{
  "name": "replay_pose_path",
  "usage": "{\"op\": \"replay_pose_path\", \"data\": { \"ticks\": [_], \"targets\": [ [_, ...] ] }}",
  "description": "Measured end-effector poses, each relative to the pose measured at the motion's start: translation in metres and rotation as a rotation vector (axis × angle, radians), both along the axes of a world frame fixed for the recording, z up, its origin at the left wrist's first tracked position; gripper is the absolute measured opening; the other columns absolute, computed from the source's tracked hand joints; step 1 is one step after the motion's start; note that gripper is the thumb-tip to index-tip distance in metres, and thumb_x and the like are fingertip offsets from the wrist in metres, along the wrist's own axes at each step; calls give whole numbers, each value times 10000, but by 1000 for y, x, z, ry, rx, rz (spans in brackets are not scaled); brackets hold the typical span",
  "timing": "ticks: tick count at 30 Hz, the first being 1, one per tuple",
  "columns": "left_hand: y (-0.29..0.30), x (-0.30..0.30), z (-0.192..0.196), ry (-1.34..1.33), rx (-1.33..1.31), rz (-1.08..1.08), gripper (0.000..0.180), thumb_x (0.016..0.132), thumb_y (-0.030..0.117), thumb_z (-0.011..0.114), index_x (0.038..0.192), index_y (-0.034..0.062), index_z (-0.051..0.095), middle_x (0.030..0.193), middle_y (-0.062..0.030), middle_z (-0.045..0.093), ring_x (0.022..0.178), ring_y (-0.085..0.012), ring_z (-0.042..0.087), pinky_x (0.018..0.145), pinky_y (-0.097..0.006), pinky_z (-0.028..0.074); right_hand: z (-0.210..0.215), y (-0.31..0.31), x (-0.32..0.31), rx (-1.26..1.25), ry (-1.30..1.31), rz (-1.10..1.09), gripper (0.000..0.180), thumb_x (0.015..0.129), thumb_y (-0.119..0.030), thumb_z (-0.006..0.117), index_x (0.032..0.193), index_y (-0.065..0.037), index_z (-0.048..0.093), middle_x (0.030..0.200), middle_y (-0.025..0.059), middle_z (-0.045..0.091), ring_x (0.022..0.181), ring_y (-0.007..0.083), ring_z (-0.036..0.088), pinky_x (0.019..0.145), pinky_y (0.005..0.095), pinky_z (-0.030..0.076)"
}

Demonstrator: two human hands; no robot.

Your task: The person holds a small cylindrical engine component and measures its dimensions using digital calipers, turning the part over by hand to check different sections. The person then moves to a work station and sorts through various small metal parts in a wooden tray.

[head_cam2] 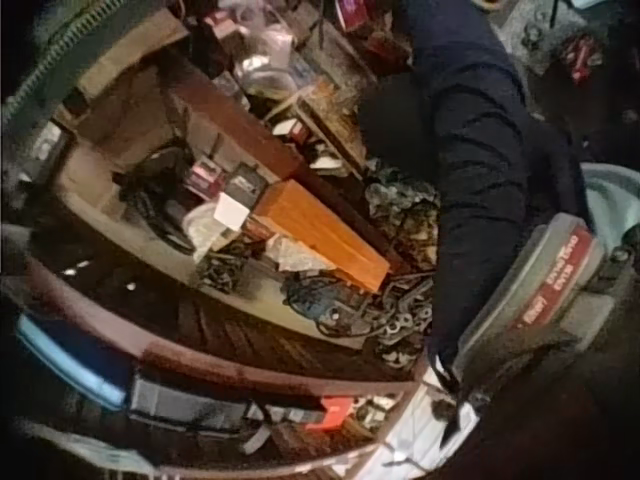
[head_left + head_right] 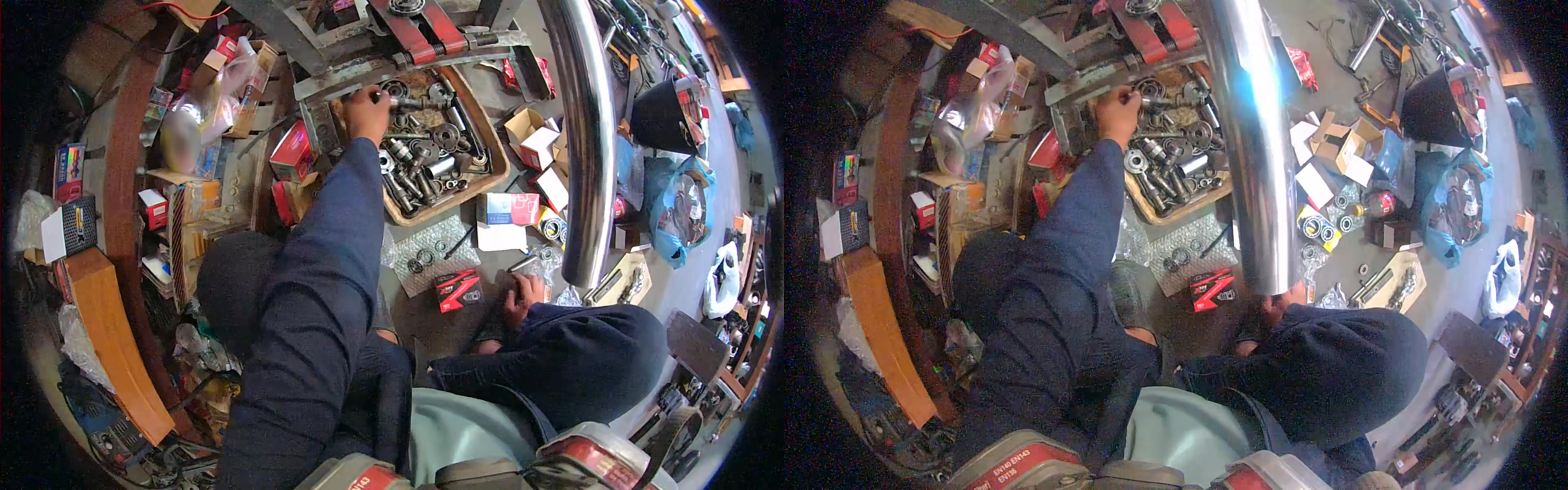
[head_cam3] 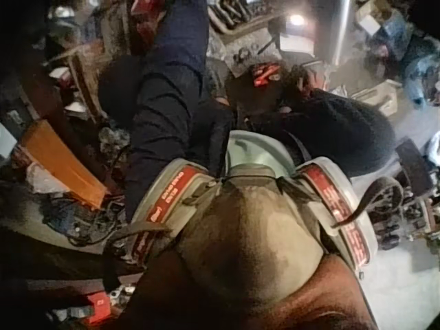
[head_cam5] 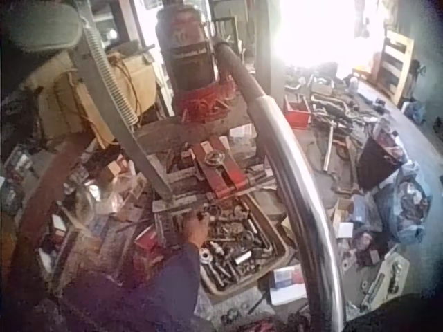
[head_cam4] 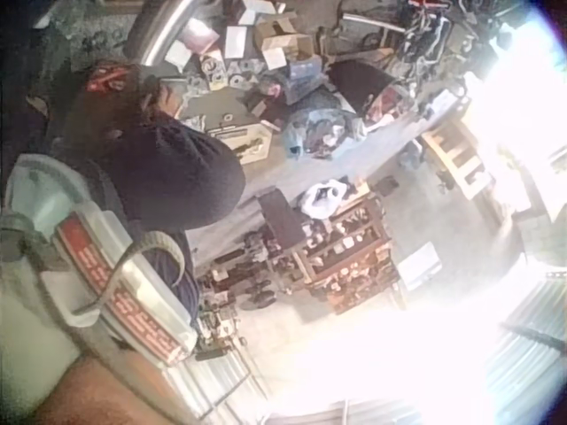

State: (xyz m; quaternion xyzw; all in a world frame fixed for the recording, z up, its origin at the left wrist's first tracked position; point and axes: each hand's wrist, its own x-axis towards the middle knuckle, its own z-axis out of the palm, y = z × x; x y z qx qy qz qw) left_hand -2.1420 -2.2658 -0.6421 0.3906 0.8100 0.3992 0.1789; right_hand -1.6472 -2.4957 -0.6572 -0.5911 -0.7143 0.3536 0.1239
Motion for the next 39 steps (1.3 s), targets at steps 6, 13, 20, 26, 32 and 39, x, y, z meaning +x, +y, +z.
{"op": "replay_pose_path", "data": {
  "ticks": [6,13,20,26,32,39],
  "targets": [
    [-1,-17,-13,-95,108,32,267,853,230,742,1017,21,717,811,-121,724,753,-257,695,710,-379,541,19,7,-13,96,-77,105,418,775,-84,646,1192,-83,636,1075,172,592,1019,383,554,891,465,454],
    [-31,2,15,71,-321,-874,583,640,259,912,1124,35,675,999,-135,667,986,-257,641,867,-374,515,16,10,-5,131,-153,212,452,764,-106,665,1214,-90,634,1083,166,599,1023,377,556,889,462,460],
    [-41,8,19,336,-261,-715,420,664,161,868,1028,92,668,1010,-113,653,1065,-342,604,883,-460,493,32,11,-15,75,-79,157,437,784,-102,656,1219,-81,623,1124,175,603,1041,390,555,908,469,461],
    [-22,-11,27,206,-171,-375,232,827,108,738,1027,37,644,970,-185,691,1005,-368,664,846,-462,505,5,4,2,182,-153,209,454,794,-114,654,1244,-79,607,1139,178,597,1060,395,551,931,480,452],
    [-50,12,47,604,-692,-676,1322,514,328,981,1585,210,215,1623,-100,212,1476,-398,227,1130,-664,305,12,6,-1,132,-202,220,462,793,-130,657,1249,-81,605,1152,183,592,1067,395,550,936,481,452],
    [-50,-4,8,328,-215,-470,639,705,-15,782,1306,55,578,1399,-162,514,1313,-380,468,1018,-419,469,12,9,-1,178,-166,238,456,774,-144,670,1224,-87,620,1107,181,603,1051,391,557,906,479,465]
  ]
}}
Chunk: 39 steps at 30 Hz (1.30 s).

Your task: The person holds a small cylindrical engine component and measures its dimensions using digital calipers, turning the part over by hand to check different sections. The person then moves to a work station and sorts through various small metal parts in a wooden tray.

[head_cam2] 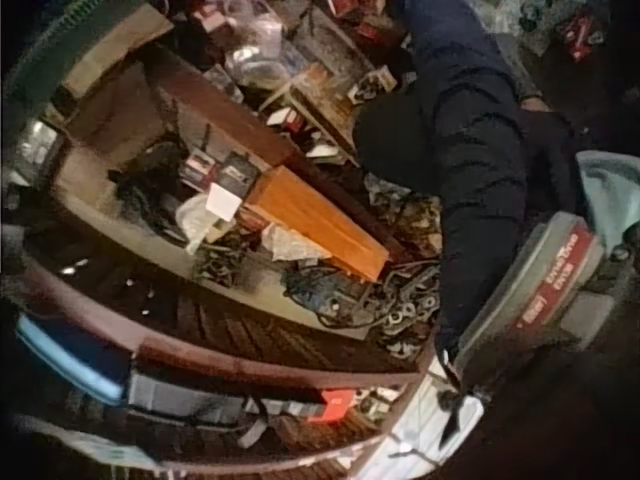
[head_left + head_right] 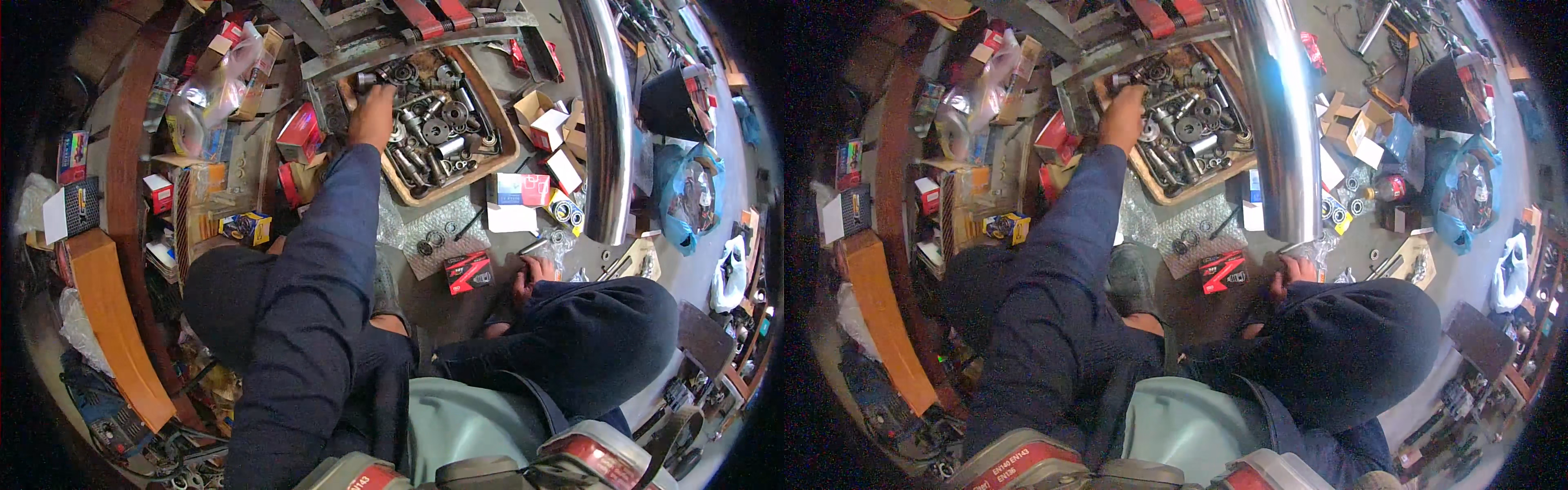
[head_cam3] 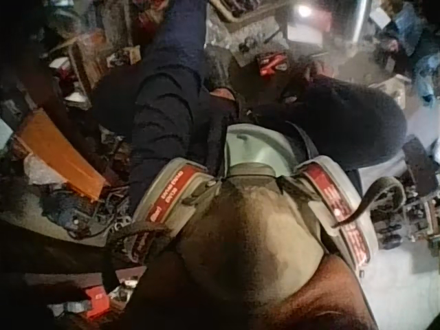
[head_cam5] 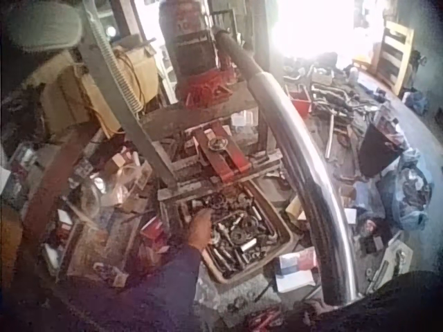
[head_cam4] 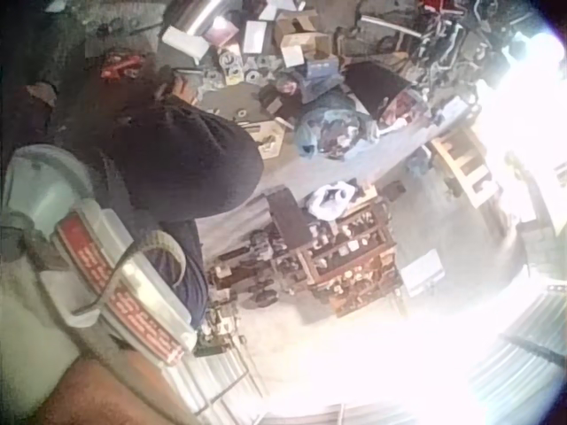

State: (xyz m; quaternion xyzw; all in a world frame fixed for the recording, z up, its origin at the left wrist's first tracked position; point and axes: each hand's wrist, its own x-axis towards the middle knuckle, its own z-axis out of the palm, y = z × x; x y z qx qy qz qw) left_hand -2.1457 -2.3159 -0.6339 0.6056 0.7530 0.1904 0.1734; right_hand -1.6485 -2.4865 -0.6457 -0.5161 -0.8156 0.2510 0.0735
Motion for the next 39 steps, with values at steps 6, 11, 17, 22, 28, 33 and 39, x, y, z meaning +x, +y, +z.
{"op": "replay_pose_path", "data": {
  "ticks": [6,11,17,22,28,33,39],
  "targets": [
    [-12,10,24,262,-217,-106,1171,524,305,962,1506,82,363,1506,-234,369,1415,-469,311,1130,-541,363,6,0,-5,-37,-44,-41,458,770,-130,679,1223,-93,627,1097,172,607,1034,372,574,892,464,469],
    [-13,26,56,257,-395,-163,1318,446,368,989,1554,145,312,1548,-177,355,1424,-444,292,1107,-547,388,20,1,-10,-61,-47,-40,446,801,-166,671,1235,-88,608,1094,183,587,1048,403,560,898,500,469],
    [7,-13,-22,163,70,76,673,752,104,807,1366,50,539,893,-181,716,919,-380,695,808,-519,537,7,1,-6,13,10,-10,430,783,-128,672,1210,-96,626,1092,166,604,1016,386,572,867,473,467],
    [17,-15,-13,35,-157,208,755,766,209,843,1383,-32,481,1135,-237,672,1070,-404,660,911,-489,538,7,1,-9,-9,-8,-35,429,768,-99,656,1196,-83,628,1081,170,605,1017,387,566,876,477,464],
    [19,15,-7,141,-423,202,921,664,270,918,1377,-23,413,1278,-300,587,1195,-434,592,1016,-489,496,-2,0,-4,15,63,-21,432,753,-77,649,1185,-78,634,1063,163,605,997,378,566,875,474,464],
    [5,-4,-4,-329,-220,274,908,677,162,914,1367,-27,354,1212,-260,597,1058,-395,666,861,-469,573,-12,-1,4,-7,35,-2,462,785,-195,679,1227,-80,609,1102,183,606,1025,396,566,879,502,474],
    [24,-18,-8,-1451,-36,551,668,808,166,837,1266,-92,424,1019,-159,628,895,-308,721,666,-369,611,4,3,-6,-4,36,-27,436,765,-94,660,1200,-88,642,1078,165,610,1031,380,567,908,472,468]
  ]
}}
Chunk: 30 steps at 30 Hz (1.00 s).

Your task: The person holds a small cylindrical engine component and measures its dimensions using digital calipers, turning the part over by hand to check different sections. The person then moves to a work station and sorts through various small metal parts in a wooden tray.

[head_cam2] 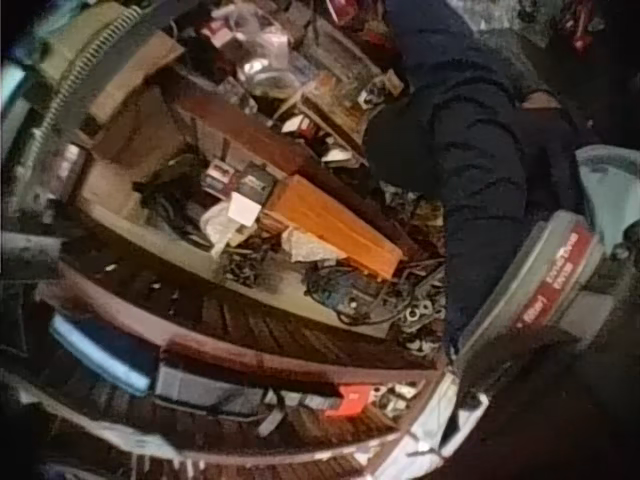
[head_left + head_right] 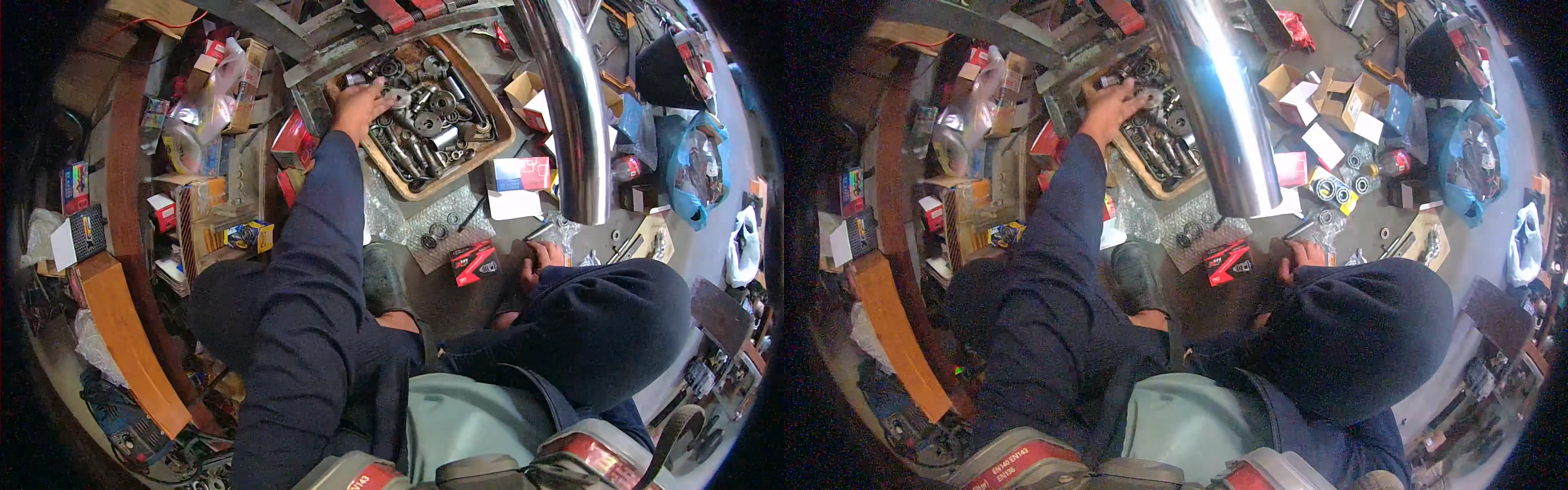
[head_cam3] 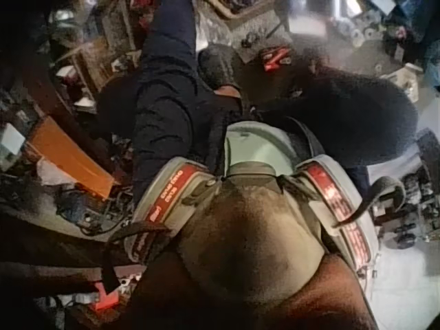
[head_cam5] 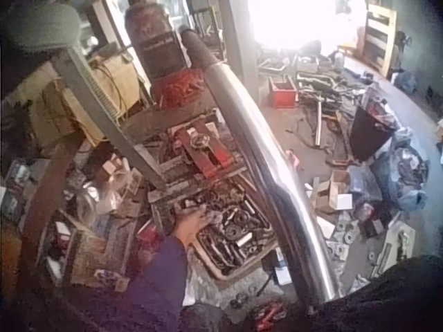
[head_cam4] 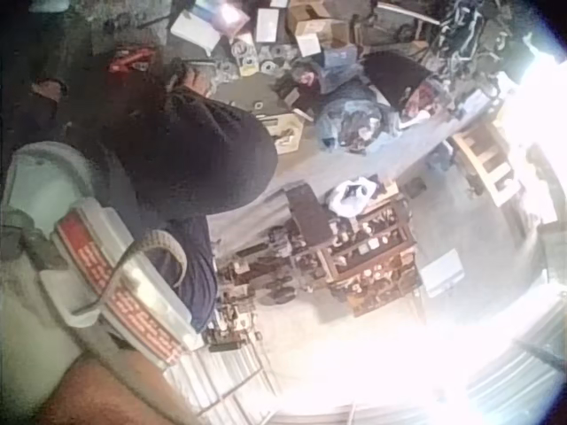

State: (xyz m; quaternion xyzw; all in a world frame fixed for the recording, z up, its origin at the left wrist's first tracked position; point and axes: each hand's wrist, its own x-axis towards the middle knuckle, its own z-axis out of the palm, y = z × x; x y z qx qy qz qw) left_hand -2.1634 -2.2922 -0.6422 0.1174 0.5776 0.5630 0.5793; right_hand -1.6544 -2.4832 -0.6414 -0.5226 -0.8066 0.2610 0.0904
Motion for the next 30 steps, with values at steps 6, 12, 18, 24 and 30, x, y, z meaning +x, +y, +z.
{"op": "replay_pose_path", "data": {
  "ticks": [6,12,18,24,30],
  "targets": [
    [8,10,8,1261,-502,-871,217,761,161,813,779,-33,719,976,-227,734,828,-280,741,752,-401,603,1,-4,-2,-6,-19,-35,423,773,-83,653,1196,-87,642,1085,161,613,1031,373,571,902,458,470],
    [-23,50,21,1429,-458,-760,251,806,182,771,969,-9,764,1068,-248,718,1010,-398,702,895,-460,568,4,-5,-3,-45,-13,-57,422,771,-77,657,1193,-87,640,1074,154,613,1026,357,575,894,448,470],
    [-30,71,-3,1526,-400,-656,198,888,51,591,981,-12,753,1077,-238,712,1028,-421,689,872,-485,570,11,-3,-5,11,-16,-29,436,758,-82,663,1193,-88,637,1066,149,613,989,360,575,875,453,469],
    [-40,54,4,1535,-290,-821,201,786,154,729,896,-12,753,979,-242,722,956,-402,699,882,-469,559,-4,0,-2,-42,-21,7,463,771,-169,677,1226,-102,622,1100,168,606,1020,376,570,883,487,477],
    [-13,30,21,887,-76,-584,137,869,149,704,864,12,707,856,-101,712,823,-204,707,738,-342,593,-2,-4,3,-30,-72,-11,459,780,-165,680,1233,-109,625,1110,158,607,1039,369,573,891,475,478]
  ]
}}
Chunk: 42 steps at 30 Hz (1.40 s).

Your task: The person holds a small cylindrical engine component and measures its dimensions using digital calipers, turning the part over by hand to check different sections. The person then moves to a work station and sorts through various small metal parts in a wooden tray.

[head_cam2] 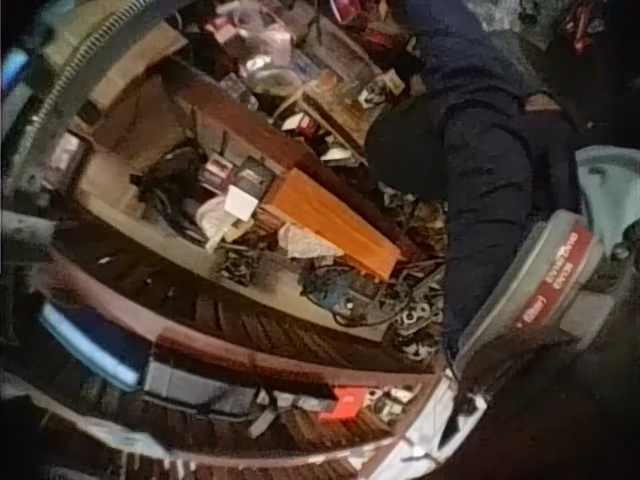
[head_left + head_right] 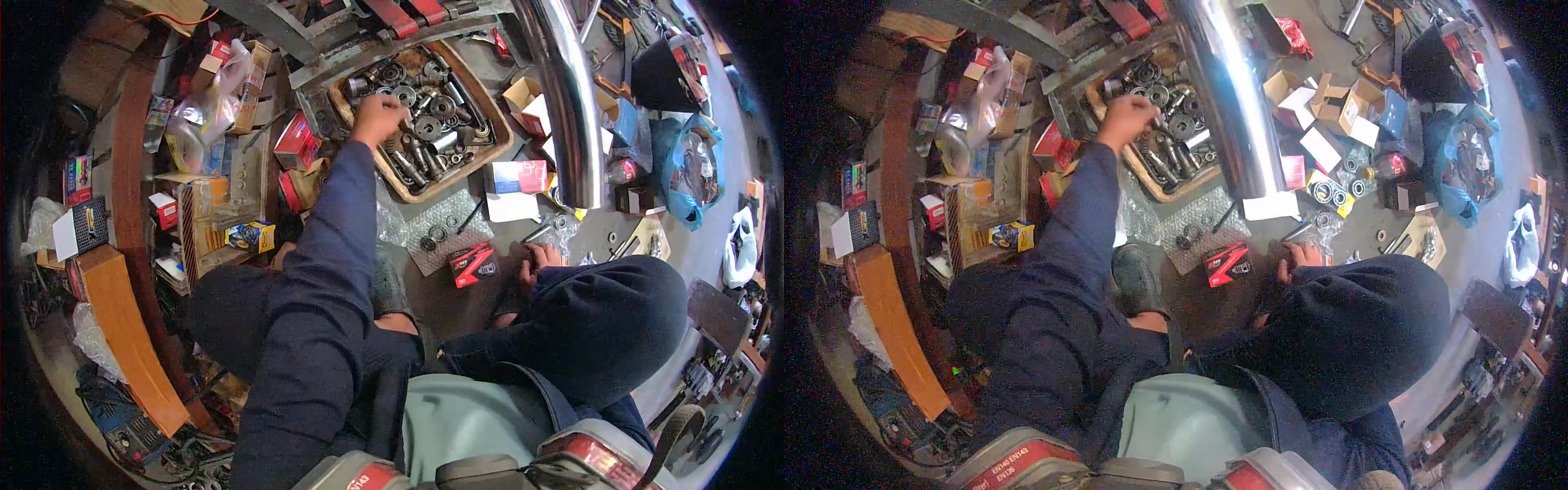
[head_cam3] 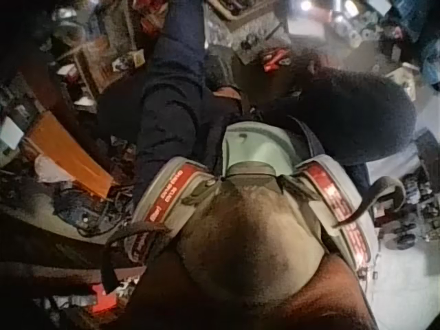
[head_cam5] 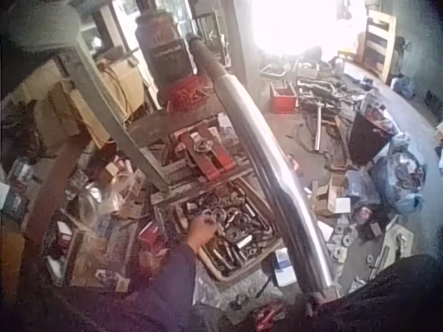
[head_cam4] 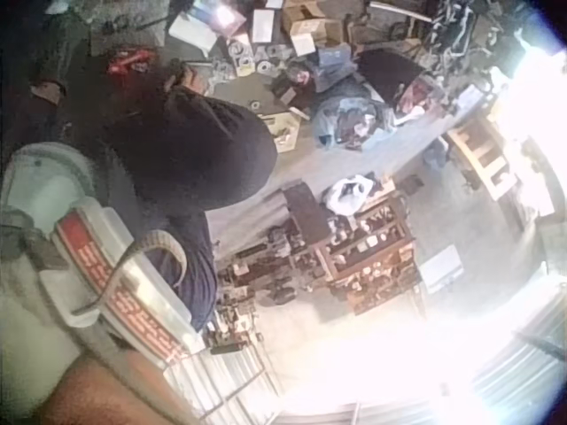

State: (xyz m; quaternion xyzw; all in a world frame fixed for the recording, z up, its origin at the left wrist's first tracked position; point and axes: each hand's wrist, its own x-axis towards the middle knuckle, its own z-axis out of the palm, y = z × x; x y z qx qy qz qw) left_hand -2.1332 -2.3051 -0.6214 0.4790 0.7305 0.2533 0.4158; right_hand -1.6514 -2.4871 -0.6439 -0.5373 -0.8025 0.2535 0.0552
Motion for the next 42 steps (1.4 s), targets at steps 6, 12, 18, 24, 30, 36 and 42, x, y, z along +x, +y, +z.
{"op": "replay_pose_path", "data": {
  "ticks": [6,12,18,24,30,36,42],
  "targets": [
    [9,-4,57,-964,-161,234,149,944,76,652,1012,-56,654,904,-109,680,803,-225,709,736,-303,626,16,4,-7,-49,-73,-11,461,798,-192,682,1251,-124,625,1134,139,607,1079,351,575,921,455,473],
    [12,-21,85,-906,-325,-20,222,937,130,687,1050,-57,646,1005,-138,691,871,-219,723,756,-281,631,12,3,-3,-15,-53,-5,465,799,-239,690,1249,-140,626,1128,135,606,1072,341,583,902,464,484],
    [4,-49,180,-657,-187,-297,342,945,132,689,1233,-41,629,1012,-75,693,842,-174,688,773,-316,579,25,-1,-12,32,-26,-41,437,782,-236,690,1204,-135,641,1101,139,609,1042,346,594,885,478,487],
    [49,-45,179,-767,631,123,255,963,48,655,1216,32,635,1075,-74,699,970,-174,678,896,-339,568,31,1,-17,10,-78,-37,457,776,-252,696,1214,-135,639,1103,138,611,1060,345,588,875,490,481],
    [95,4,158,-478,969,474,191,907,-64,653,1093,-22,666,1048,-71,725,963,-153,682,887,-296,535,-5,-3,3,49,34,-11,460,778,-210,709,1224,-129,631,1098,153,610,1037,366,585,876,467,483],
    [118,-4,147,-92,942,421,162,892,25,714,1051,39,737,962,-74,769,860,-158,713,806,-313,550,8,0,-2,73,66,29,452,770,-184,714,1208,-110,632,1080,161,607,1006,374,583,865,476,484],
    [120,-3,160,34,870,381,177,872,75,743,1048,67,753,952,-71,774,861,-157,718,793,-315,547,14,0,-5,12,63,-16,467,758,-187,718,1207,-97,627,1091,168,607,1015,382,579,879,478,480]
  ]
}}
